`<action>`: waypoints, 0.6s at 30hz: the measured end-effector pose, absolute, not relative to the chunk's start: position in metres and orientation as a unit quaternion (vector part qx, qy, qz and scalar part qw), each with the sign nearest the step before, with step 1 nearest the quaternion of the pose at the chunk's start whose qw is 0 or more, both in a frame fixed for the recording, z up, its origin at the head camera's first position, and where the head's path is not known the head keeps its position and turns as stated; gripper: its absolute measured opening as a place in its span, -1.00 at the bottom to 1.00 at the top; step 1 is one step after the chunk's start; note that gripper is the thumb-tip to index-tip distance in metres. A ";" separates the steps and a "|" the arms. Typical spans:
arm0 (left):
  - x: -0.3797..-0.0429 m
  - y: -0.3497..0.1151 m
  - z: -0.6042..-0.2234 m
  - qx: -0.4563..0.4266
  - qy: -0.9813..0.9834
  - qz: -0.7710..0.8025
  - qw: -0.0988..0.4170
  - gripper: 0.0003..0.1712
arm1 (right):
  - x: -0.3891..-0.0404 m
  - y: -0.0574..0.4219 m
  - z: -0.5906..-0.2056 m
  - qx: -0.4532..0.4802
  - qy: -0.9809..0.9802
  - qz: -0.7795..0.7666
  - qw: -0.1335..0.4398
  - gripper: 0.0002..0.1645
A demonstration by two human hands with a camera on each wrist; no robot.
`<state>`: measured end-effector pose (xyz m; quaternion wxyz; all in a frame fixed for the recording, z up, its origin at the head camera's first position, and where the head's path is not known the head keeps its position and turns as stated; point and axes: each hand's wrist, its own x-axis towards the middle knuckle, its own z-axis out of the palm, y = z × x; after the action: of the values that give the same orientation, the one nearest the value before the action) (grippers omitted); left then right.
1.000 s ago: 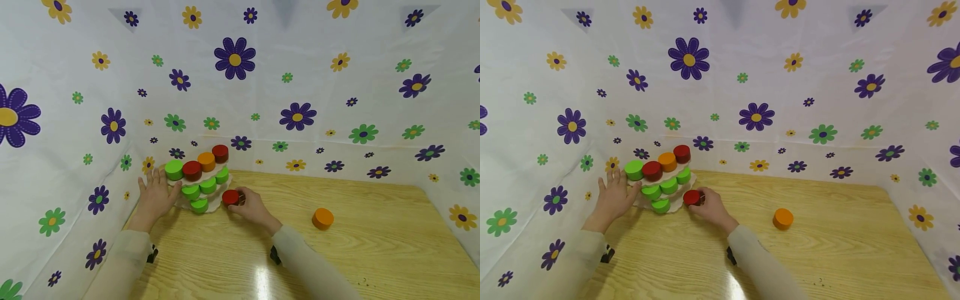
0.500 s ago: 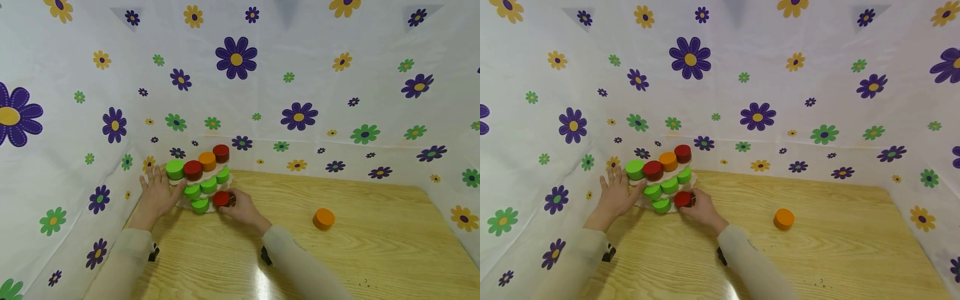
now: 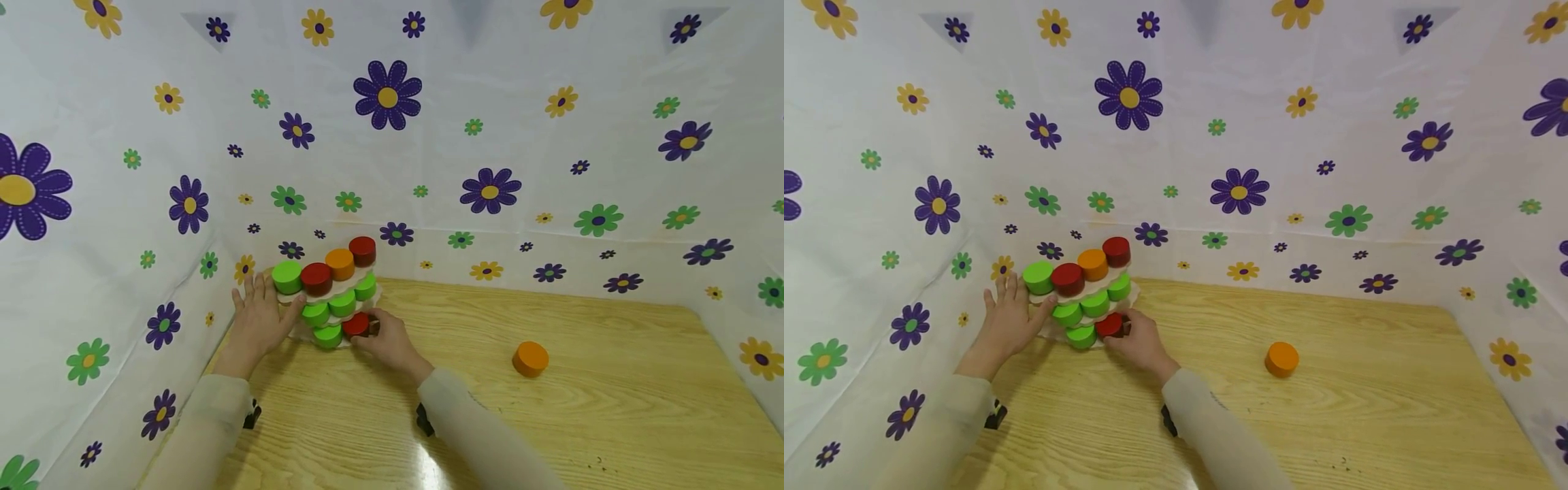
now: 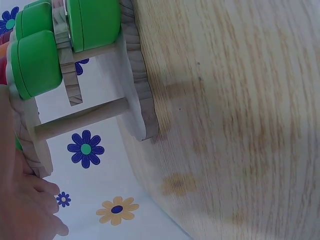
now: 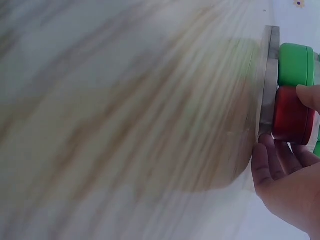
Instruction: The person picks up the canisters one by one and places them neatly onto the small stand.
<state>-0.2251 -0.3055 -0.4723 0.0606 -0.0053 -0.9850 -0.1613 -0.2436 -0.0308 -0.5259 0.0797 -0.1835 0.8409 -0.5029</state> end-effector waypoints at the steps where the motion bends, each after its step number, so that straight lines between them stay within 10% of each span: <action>1: -0.225 -0.305 -0.472 -0.005 -0.985 -0.162 0.061 0.23 | -0.243 -0.032 -0.526 -0.181 0.840 -0.505 0.080 -0.31; 18: -0.225 -0.303 -0.472 0.001 -0.985 -0.163 0.048 0.24 | -0.248 -0.041 -0.535 -0.180 0.842 -0.505 0.055 -0.34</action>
<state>-0.2246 -0.3031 -0.4717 0.0481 0.0012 -0.9854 -0.1630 -0.2484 -0.0407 -0.5349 0.0551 -0.1804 0.8422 -0.5051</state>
